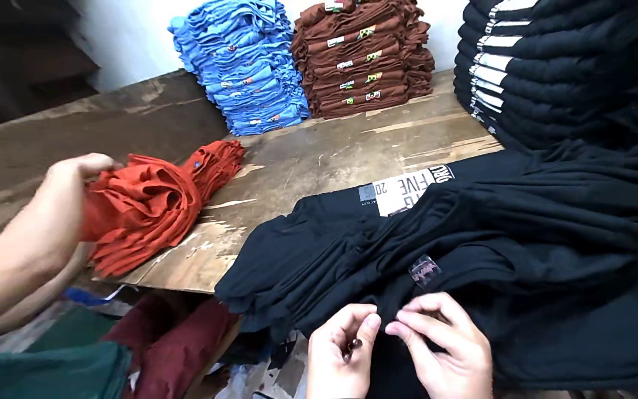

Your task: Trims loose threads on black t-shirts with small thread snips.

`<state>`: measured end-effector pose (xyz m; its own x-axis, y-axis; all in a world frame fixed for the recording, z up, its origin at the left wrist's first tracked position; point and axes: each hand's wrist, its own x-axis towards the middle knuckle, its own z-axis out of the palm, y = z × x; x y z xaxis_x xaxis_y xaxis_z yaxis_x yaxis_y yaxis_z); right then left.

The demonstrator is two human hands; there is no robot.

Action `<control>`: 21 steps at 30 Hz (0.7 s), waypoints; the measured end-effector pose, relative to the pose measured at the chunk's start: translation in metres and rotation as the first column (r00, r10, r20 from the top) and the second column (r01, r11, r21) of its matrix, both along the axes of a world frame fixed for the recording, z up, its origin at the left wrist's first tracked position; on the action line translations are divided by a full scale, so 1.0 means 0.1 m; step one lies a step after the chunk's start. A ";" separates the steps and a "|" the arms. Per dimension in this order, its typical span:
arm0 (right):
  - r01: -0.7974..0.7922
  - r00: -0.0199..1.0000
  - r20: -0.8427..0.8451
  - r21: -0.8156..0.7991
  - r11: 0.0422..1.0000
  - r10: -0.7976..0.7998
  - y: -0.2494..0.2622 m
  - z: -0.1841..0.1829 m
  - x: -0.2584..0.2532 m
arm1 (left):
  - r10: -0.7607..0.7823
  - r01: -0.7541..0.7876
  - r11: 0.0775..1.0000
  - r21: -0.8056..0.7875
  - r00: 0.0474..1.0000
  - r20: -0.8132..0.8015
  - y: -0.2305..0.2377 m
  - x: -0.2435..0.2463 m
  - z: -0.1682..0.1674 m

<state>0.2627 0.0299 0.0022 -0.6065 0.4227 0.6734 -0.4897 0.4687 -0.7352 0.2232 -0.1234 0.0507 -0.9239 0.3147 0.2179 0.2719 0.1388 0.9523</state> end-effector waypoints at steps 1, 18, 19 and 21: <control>0.054 0.998 -0.045 0.017 0.998 -0.053 -0.01 -0.01 0.02 | 0.004 -0.004 1.000 -0.009 1.000 -0.002 0.00 0.01 0.00; 0.070 0.997 -0.038 0.024 0.997 -0.069 0.00 0.02 0.35 | -0.056 -0.473 0.780 -0.410 0.600 -0.798 0.01 0.25 0.07; 0.065 0.997 -0.042 0.031 0.997 -0.064 0.00 0.01 0.35 | -0.059 -0.482 0.772 -0.415 0.596 -0.801 0.03 0.24 0.07; 0.058 0.998 -0.039 0.063 0.996 -0.056 0.00 0.00 0.37 | -0.058 -0.490 0.765 -0.418 0.594 -0.803 0.03 0.24 0.07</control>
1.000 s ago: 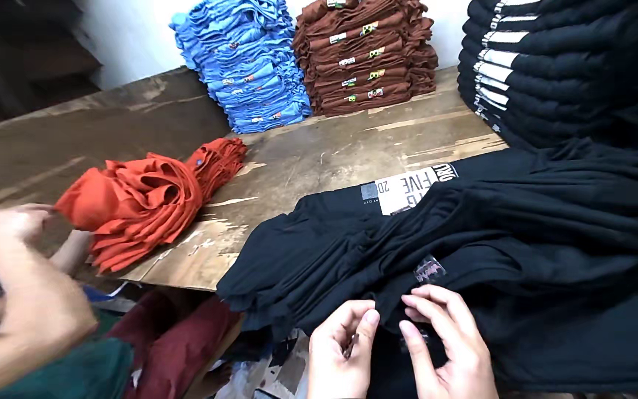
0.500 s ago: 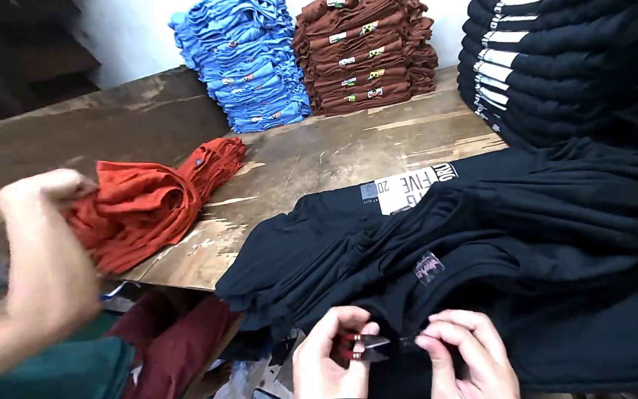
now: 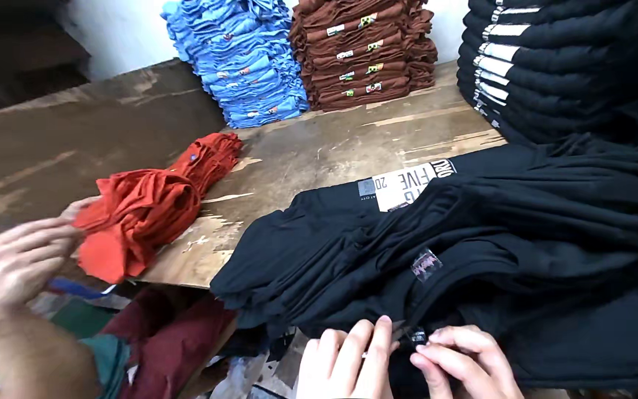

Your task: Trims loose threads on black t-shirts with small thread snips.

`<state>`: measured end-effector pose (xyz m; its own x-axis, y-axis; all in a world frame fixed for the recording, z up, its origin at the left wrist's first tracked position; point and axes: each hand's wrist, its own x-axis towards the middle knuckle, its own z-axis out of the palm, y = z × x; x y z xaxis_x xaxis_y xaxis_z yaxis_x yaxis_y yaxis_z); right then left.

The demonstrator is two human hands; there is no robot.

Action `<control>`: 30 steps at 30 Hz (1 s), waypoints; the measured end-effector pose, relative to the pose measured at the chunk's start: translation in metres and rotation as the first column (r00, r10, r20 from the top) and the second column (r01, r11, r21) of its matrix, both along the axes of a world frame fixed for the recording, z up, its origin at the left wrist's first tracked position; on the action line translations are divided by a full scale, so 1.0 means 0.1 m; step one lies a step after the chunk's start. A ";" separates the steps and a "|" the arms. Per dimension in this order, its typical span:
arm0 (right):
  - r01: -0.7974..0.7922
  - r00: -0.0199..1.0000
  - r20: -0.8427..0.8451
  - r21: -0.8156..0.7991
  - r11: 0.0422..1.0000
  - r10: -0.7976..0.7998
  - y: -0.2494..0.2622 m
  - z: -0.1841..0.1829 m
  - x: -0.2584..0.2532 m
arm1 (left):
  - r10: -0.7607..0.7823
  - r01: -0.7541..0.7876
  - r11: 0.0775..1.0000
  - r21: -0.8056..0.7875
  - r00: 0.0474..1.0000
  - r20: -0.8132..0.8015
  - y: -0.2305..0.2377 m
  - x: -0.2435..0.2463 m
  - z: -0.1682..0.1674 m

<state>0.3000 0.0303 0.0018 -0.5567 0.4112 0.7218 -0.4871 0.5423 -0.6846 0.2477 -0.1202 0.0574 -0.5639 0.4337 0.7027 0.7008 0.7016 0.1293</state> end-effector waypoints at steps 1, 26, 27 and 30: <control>-0.002 1.000 0.003 0.028 1.000 0.002 0.01 -0.02 0.01 | 0.003 -0.003 1.000 -0.001 1.000 -0.006 0.00 0.01 0.01; -0.155 0.963 0.268 0.423 0.893 0.040 0.49 0.55 -0.86 | -0.301 0.100 0.892 0.440 0.859 0.414 -0.21 -0.84 0.05; -0.218 0.953 0.281 0.380 0.899 0.112 0.54 0.58 -0.83 | -0.363 0.138 0.869 0.476 0.831 0.422 -0.23 -0.85 0.05; -0.324 0.929 0.283 0.307 0.895 0.240 0.56 0.62 -0.72 | -0.513 0.234 0.795 0.560 0.752 0.413 -0.25 -0.87 0.00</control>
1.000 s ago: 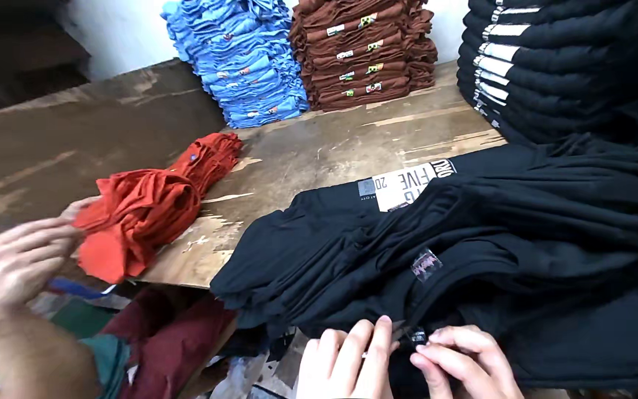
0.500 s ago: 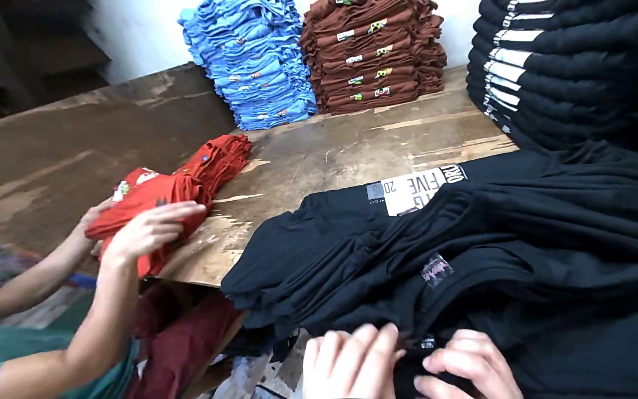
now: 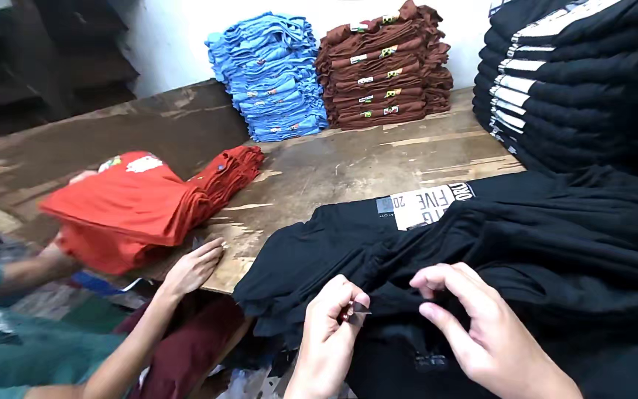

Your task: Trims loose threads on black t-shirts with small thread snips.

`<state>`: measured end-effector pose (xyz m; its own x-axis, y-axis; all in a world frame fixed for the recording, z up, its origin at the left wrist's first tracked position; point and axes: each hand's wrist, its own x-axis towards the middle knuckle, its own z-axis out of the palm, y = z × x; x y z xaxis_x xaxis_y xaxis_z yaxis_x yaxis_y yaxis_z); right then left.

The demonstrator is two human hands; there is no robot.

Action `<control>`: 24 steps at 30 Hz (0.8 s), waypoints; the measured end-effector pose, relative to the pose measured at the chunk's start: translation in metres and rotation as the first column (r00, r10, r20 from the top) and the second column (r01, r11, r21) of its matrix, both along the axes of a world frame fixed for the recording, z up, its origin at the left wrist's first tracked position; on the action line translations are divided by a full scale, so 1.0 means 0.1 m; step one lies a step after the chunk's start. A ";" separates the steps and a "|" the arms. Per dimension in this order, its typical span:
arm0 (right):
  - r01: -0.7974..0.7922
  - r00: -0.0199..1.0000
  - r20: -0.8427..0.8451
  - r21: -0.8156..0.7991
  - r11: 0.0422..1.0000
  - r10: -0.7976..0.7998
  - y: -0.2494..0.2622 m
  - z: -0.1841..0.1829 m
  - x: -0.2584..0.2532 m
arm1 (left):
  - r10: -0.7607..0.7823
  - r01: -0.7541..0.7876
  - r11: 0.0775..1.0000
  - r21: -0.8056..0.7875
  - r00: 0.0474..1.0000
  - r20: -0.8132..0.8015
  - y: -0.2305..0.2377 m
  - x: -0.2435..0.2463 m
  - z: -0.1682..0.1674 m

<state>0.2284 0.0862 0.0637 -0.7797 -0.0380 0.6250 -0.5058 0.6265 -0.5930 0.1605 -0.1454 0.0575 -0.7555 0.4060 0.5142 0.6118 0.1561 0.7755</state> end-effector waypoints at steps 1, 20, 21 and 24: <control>0.004 1.000 -0.013 0.013 1.000 -0.004 -0.03 0.01 0.03 | -0.022 0.022 1.000 0.017 1.000 -0.007 0.01 0.00 -0.01; 0.342 0.785 -0.548 -0.005 0.940 -0.289 -0.45 -0.41 0.41 | 0.135 -0.166 0.985 -0.047 0.912 -0.387 -0.27 0.34 -0.11; 0.342 0.785 -0.547 -0.008 0.940 -0.290 -0.46 -0.44 0.44 | 0.160 -0.209 0.976 -0.055 0.871 -0.465 -0.27 0.38 -0.14; 0.353 0.791 -0.533 -0.004 0.936 -0.301 -0.50 -0.48 0.51 | 0.177 -0.290 0.954 -0.079 0.754 -0.633 -0.17 0.49 -0.21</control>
<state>0.2796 0.0364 0.0155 -0.3172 0.0834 0.9447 -0.4753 0.8480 -0.2345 0.2095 -0.1628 0.0366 -0.3842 0.3790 0.8419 0.8731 0.4455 0.1979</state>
